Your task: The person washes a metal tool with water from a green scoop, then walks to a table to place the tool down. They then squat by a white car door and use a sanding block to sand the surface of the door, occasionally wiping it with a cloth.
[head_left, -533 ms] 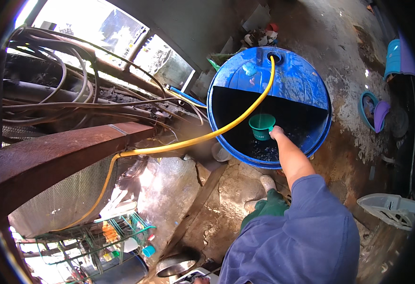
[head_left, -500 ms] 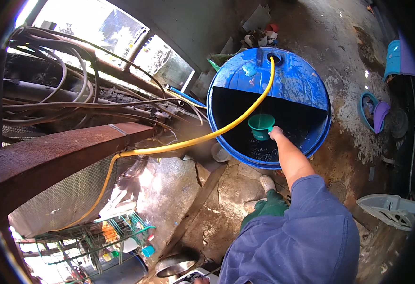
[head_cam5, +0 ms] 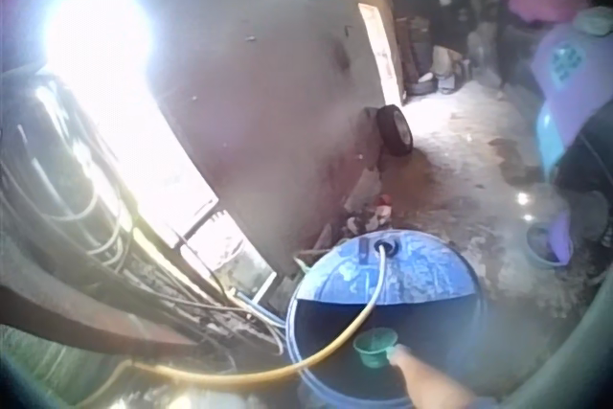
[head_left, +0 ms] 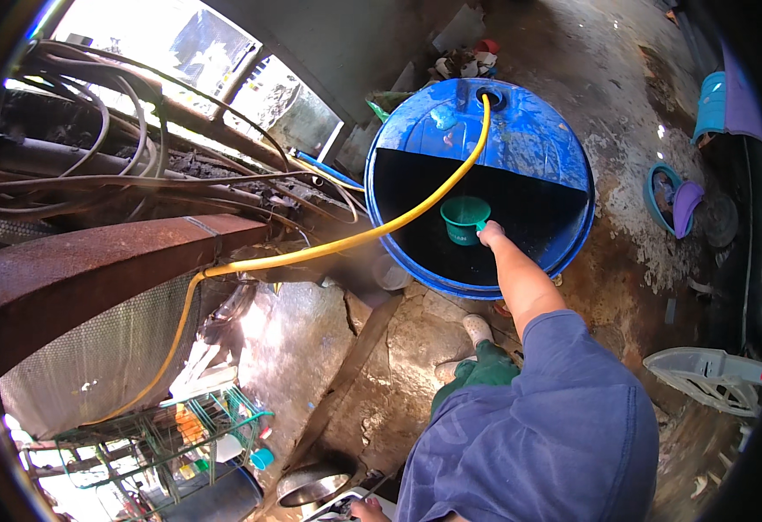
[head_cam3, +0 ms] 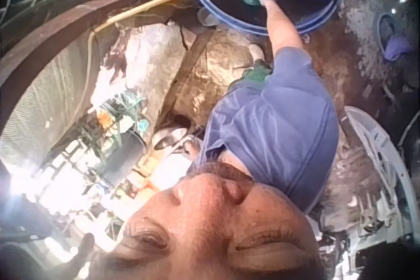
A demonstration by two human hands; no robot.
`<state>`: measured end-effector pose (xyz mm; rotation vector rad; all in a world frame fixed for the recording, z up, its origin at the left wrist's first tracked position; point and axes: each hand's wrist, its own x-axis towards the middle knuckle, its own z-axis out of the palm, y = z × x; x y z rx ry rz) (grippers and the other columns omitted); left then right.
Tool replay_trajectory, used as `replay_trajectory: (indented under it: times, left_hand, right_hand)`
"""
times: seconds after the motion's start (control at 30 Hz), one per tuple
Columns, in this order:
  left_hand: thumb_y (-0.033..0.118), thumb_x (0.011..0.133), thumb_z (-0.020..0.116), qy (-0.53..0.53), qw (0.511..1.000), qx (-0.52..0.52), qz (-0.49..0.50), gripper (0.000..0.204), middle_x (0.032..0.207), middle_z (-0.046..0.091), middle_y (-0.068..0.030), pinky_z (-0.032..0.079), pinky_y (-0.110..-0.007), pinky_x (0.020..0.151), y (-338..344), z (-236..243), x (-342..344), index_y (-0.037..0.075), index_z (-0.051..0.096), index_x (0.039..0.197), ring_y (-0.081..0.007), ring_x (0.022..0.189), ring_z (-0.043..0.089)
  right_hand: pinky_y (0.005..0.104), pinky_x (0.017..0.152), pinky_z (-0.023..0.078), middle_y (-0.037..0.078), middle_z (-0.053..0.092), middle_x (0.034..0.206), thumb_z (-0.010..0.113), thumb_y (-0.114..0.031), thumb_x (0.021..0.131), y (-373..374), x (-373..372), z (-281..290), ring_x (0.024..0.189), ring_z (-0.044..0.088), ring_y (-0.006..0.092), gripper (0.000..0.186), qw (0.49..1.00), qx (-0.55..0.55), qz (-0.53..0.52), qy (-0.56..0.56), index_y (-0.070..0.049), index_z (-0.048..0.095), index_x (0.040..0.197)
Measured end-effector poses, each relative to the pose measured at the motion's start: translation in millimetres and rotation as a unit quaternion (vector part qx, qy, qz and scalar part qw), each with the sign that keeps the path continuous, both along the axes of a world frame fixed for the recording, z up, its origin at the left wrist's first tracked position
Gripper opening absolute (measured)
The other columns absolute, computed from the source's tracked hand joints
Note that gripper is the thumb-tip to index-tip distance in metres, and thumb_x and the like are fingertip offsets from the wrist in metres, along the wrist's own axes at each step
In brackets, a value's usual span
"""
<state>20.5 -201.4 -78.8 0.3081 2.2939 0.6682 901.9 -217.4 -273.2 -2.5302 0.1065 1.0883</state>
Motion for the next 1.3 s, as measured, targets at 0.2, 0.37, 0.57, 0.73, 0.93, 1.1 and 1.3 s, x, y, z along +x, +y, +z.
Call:
replay_trajectory:
  times: [0.2, 0.37, 0.57, 0.73, 0.93, 1.1, 1.3]
  left_hand:
    - [0.034, 0.087, 0.05, -0.011, 0.999, 0.024, 0.022, 0.052, 0.123, 0.055, -0.0129, 0.046, -0.047, 0.09, -6, -1, -10, 0.008, 0.048, 0.132, -0.0298, 0.107, 0.055]
    - [0.035, 0.087, 0.049, -0.013, 0.998, 0.039, 0.039, 0.055, 0.126, 0.053, -0.0135, 0.045, -0.048, 0.093, -14, 1, -19, 0.008, 0.046, 0.134, -0.0299, 0.11, 0.054]
    - [0.036, 0.086, 0.048, -0.024, 0.996, 0.063, 0.063, 0.058, 0.131, 0.05, -0.0142, 0.043, -0.049, 0.096, -20, -1, -29, 0.008, 0.044, 0.137, -0.0301, 0.113, 0.051]
    - [0.037, 0.085, 0.048, -0.035, 0.991, 0.09, 0.089, 0.061, 0.134, 0.048, -0.0148, 0.042, -0.05, 0.099, -25, -3, -37, 0.008, 0.043, 0.139, -0.0301, 0.117, 0.049]
    - [0.036, 0.085, 0.048, -0.029, 0.993, 0.079, 0.076, 0.065, 0.137, 0.044, -0.0199, 0.04, -0.05, 0.103, -40, 4, -32, 0.006, 0.038, 0.142, -0.037, 0.124, 0.047]
    - [0.032, 0.086, 0.046, -0.014, 0.994, 0.062, 0.084, 0.035, 0.102, 0.046, -0.0072, 0.043, -0.04, 0.077, -40, 10, -9, 0.008, 0.048, 0.112, -0.025, 0.087, 0.046]
    - [0.038, 0.088, 0.044, -0.001, 0.993, 0.052, 0.107, 0.045, 0.116, 0.051, -0.0079, 0.045, -0.039, 0.08, -40, 9, -9, 0.008, 0.051, 0.121, -0.0228, 0.094, 0.05]
  right_hand:
    - [0.0421, 0.1, 0.049, 0.02, 0.064, 0.124, 0.073, -0.032, 0.089, 1, 0, 2, 0.12, 0.06, 0.036, 0.042, 1.0, 0.016, -0.008, -0.019, -0.004, 0.064, 0.118]
    - [0.043, 0.099, 0.049, 0.02, 0.064, 0.125, 0.073, -0.031, 0.089, 5, -6, 5, 0.12, 0.059, 0.0369, 0.041, 0.999, 0.022, -0.013, -0.025, -0.004, 0.063, 0.119]
    - [0.0432, 0.1, 0.049, 0.02, 0.063, 0.126, 0.073, -0.029, 0.088, 4, -3, 7, 0.121, 0.058, 0.0375, 0.041, 0.996, 0.045, -0.062, -0.036, -0.005, 0.061, 0.12]
    - [0.0419, 0.101, 0.049, 0.021, 0.062, 0.127, 0.073, -0.027, 0.088, 1, 4, 11, 0.123, 0.057, 0.0375, 0.041, 0.997, 0.044, -0.05, -0.038, -0.006, 0.062, 0.12]
    - [0.0404, 0.097, 0.051, 0.022, 0.065, 0.123, 0.077, -0.028, 0.086, 6, -6, 29, 0.117, 0.061, 0.0369, 0.042, 0.996, 0.037, -0.066, -0.036, -0.001, 0.066, 0.117]
    - [0.04, 0.097, 0.052, 0.023, 0.065, 0.122, 0.077, -0.027, 0.085, 3, -3, 28, 0.116, 0.062, 0.0364, 0.043, 0.995, 0.052, -0.083, -0.036, 0.002, 0.067, 0.115]
    - [0.0416, 0.096, 0.051, 0.024, 0.064, 0.123, 0.076, -0.027, 0.086, 3, -2, 23, 0.117, 0.061, 0.037, 0.043, 0.992, 0.058, -0.104, -0.04, 0.002, 0.065, 0.117]
